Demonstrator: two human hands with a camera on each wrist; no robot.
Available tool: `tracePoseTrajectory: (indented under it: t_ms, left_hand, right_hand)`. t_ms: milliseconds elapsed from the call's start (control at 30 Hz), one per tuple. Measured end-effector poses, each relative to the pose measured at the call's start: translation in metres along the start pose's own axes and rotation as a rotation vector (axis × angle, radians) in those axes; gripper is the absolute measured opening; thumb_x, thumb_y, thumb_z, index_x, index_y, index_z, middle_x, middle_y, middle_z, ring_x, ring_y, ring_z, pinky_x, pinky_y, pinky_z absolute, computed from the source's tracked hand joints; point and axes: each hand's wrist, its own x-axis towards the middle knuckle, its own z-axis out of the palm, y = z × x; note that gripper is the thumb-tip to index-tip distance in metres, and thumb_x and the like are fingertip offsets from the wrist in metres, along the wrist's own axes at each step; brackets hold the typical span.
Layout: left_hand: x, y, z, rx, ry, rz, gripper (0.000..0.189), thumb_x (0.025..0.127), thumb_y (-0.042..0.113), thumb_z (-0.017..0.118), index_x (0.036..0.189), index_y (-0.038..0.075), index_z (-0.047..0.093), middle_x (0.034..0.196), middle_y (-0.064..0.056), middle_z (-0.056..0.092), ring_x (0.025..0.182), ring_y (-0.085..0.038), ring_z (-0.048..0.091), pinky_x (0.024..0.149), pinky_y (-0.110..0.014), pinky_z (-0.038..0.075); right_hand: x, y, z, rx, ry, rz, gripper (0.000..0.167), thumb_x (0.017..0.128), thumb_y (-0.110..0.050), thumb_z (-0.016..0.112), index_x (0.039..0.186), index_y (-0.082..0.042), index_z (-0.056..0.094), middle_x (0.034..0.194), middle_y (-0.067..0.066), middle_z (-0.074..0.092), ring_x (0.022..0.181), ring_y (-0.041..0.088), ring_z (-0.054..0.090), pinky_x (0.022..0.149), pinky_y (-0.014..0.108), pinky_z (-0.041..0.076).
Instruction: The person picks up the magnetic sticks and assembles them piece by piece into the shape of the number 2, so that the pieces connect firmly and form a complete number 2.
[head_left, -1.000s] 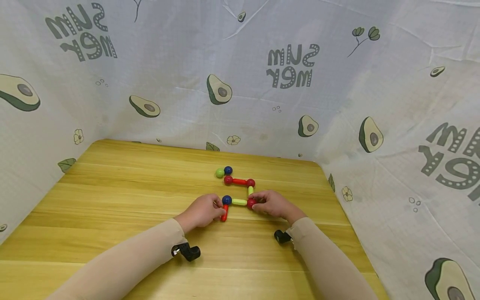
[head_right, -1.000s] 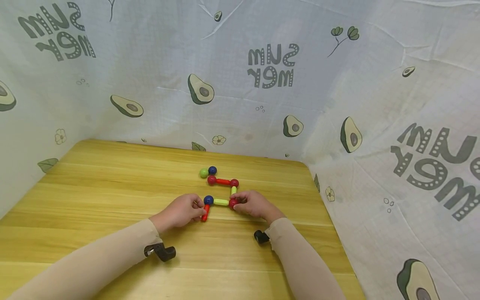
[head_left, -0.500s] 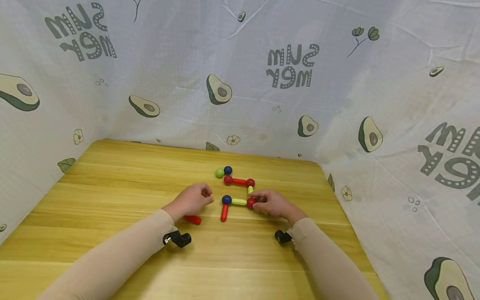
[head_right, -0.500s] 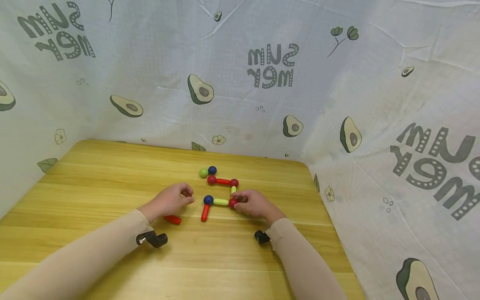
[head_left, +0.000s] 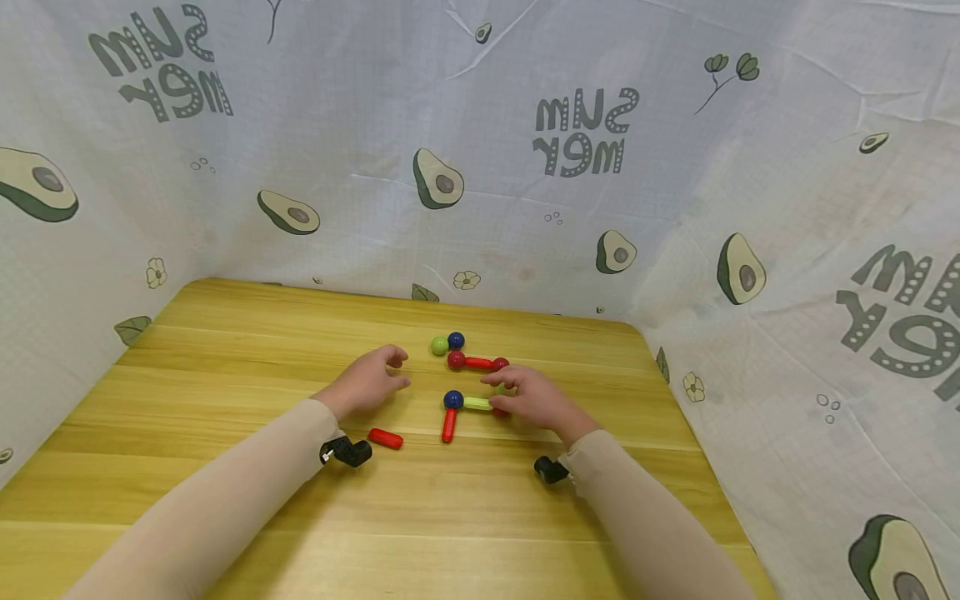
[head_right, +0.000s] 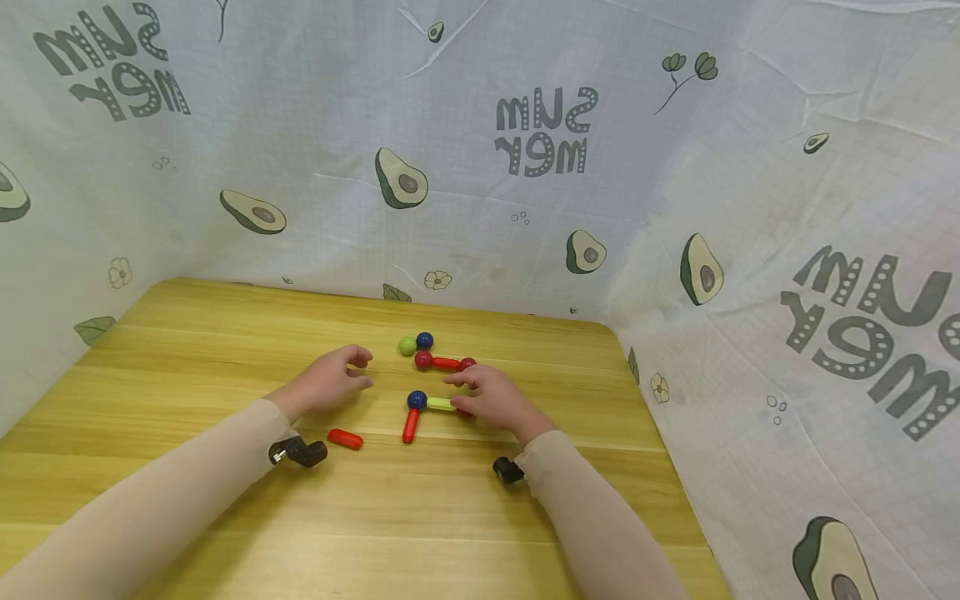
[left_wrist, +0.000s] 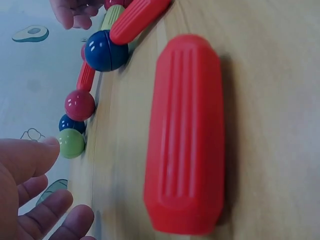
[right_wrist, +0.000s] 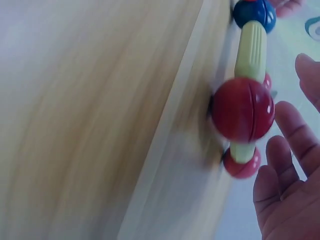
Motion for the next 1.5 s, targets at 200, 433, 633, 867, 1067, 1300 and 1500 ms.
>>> tracePoseTrajectory:
  t_ms: [200, 433, 633, 867, 1067, 1300, 1500]
  left_hand:
    - [0.008, -0.002, 0.000, 0.016, -0.004, 0.000, 0.052, 0.105, 0.026, 0.067, 0.150, 0.006, 0.050, 0.151, -0.018, 0.056, 0.139, -0.039, 0.054, 0.117, -0.054, 0.043]
    - [0.013, -0.004, 0.001, 0.016, 0.005, -0.002, 0.052, 0.105, 0.025, 0.067, 0.150, 0.005, 0.050, 0.150, -0.018, 0.056, 0.139, -0.038, 0.055, 0.117, -0.054, 0.043]
    - [0.016, -0.004, 0.003, 0.012, 0.011, -0.006, 0.053, 0.104, 0.026, 0.068, 0.150, 0.006, 0.050, 0.149, -0.018, 0.056, 0.138, -0.038, 0.055, 0.117, -0.054, 0.043]
    - [0.019, -0.004, 0.004, -0.003, 0.014, -0.007, 0.053, 0.104, 0.025, 0.068, 0.150, 0.006, 0.049, 0.150, -0.017, 0.056, 0.139, -0.037, 0.055, 0.117, -0.054, 0.043]
    - [0.025, -0.004, 0.006, -0.015, 0.019, 0.014, 0.053, 0.104, 0.023, 0.068, 0.150, 0.006, 0.049, 0.152, -0.017, 0.054, 0.139, -0.036, 0.056, 0.115, -0.053, 0.046]
    - [0.033, 0.003, 0.008, 0.003, 0.027, 0.014, 0.056, 0.105, 0.023, 0.066, 0.154, 0.007, 0.045, 0.156, -0.016, 0.051, 0.140, -0.036, 0.056, 0.116, -0.052, 0.046]
    - [0.047, 0.009, 0.014, 0.066, 0.039, 0.047, 0.057, 0.105, 0.023, 0.067, 0.157, 0.012, 0.046, 0.160, -0.016, 0.049, 0.146, -0.037, 0.050, 0.121, -0.054, 0.040]
  right_hand:
    - [0.010, -0.011, 0.009, 0.000, -0.050, -0.102, 0.039, 0.099, -0.017, 0.075, 0.138, -0.015, 0.070, 0.142, 0.004, 0.068, 0.132, 0.030, 0.060, 0.113, 0.053, 0.048]
    - [0.022, -0.023, 0.019, -0.006, -0.131, -0.105, 0.045, 0.098, -0.019, 0.076, 0.142, -0.018, 0.067, 0.149, 0.004, 0.063, 0.139, 0.032, 0.058, 0.117, 0.052, 0.045]
    - [0.029, -0.025, 0.026, -0.032, -0.171, -0.104, 0.044, 0.097, -0.016, 0.076, 0.140, -0.019, 0.069, 0.150, 0.004, 0.062, 0.141, 0.028, 0.055, 0.120, 0.050, 0.043]
    - [0.032, -0.020, 0.029, -0.028, -0.185, -0.111, 0.039, 0.097, -0.012, 0.075, 0.136, -0.019, 0.072, 0.143, 0.004, 0.067, 0.135, 0.026, 0.061, 0.118, 0.050, 0.045]
    - [0.030, -0.016, 0.025, -0.053, -0.179, -0.093, 0.035, 0.098, -0.012, 0.075, 0.132, -0.019, 0.074, 0.138, 0.003, 0.071, 0.127, 0.023, 0.065, 0.115, 0.048, 0.048]
    - [0.029, -0.011, 0.023, -0.056, -0.169, -0.067, 0.035, 0.098, -0.014, 0.075, 0.132, -0.022, 0.074, 0.137, 0.000, 0.071, 0.124, 0.021, 0.066, 0.115, 0.047, 0.048]
    - [0.028, -0.011, 0.022, -0.048, -0.174, -0.061, 0.034, 0.099, -0.016, 0.074, 0.132, -0.024, 0.074, 0.138, -0.001, 0.071, 0.123, 0.020, 0.066, 0.114, 0.048, 0.048]
